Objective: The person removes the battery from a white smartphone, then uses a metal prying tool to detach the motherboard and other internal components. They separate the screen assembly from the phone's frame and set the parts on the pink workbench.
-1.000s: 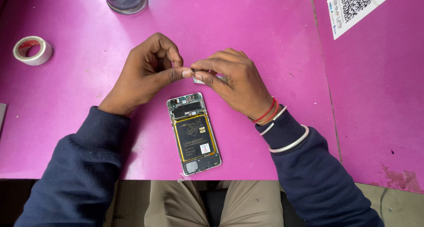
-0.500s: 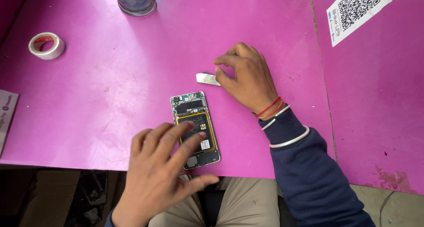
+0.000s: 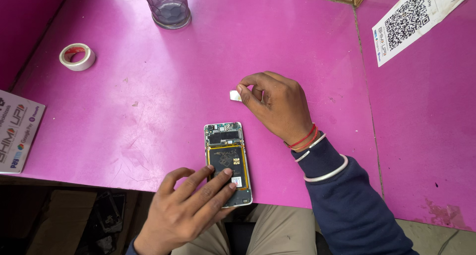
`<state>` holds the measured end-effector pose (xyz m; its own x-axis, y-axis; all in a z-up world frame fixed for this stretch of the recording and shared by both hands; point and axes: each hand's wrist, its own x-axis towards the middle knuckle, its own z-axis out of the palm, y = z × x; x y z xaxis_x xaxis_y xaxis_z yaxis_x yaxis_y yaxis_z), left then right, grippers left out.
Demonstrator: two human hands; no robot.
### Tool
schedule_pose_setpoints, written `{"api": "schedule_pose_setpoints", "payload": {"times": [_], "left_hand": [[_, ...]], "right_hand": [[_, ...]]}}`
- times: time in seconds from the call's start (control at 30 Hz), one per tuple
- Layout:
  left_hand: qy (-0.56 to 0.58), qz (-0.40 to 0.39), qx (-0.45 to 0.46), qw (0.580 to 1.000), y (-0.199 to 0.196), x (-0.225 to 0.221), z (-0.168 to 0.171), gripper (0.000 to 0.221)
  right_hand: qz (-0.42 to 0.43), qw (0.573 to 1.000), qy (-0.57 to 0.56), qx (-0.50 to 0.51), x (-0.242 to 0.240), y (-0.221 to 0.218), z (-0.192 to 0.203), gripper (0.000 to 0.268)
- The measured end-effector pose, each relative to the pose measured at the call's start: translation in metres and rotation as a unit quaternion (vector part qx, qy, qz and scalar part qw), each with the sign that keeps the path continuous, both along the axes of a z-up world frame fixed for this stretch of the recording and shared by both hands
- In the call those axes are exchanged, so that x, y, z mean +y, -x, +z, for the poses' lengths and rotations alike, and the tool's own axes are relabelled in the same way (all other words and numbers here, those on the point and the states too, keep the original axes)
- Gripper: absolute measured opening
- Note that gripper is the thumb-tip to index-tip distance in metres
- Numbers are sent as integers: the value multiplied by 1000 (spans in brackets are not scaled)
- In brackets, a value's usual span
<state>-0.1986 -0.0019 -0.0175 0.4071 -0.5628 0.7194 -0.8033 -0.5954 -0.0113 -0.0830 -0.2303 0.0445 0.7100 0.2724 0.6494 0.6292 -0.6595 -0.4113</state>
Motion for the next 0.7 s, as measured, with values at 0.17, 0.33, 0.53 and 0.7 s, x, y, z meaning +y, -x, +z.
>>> {"api": "schedule_pose_setpoints", "payload": {"times": [0.17, 0.33, 0.53, 0.7], "left_hand": [[80, 16, -32, 996, -20, 21, 25, 34], [65, 40, -85, 993, -46, 21, 62, 29], [-63, -22, -235, 970, -95, -9, 81, 26], [142, -130, -70, 979, -149, -27, 68, 71]], "right_hand": [[-34, 991, -40, 123, -1, 3, 2, 44], [41, 891, -189, 411, -3, 3, 10, 60], [193, 774, -414, 439, -14, -2, 7, 40], [139, 856, -409, 285, -27, -10, 6, 30]]}}
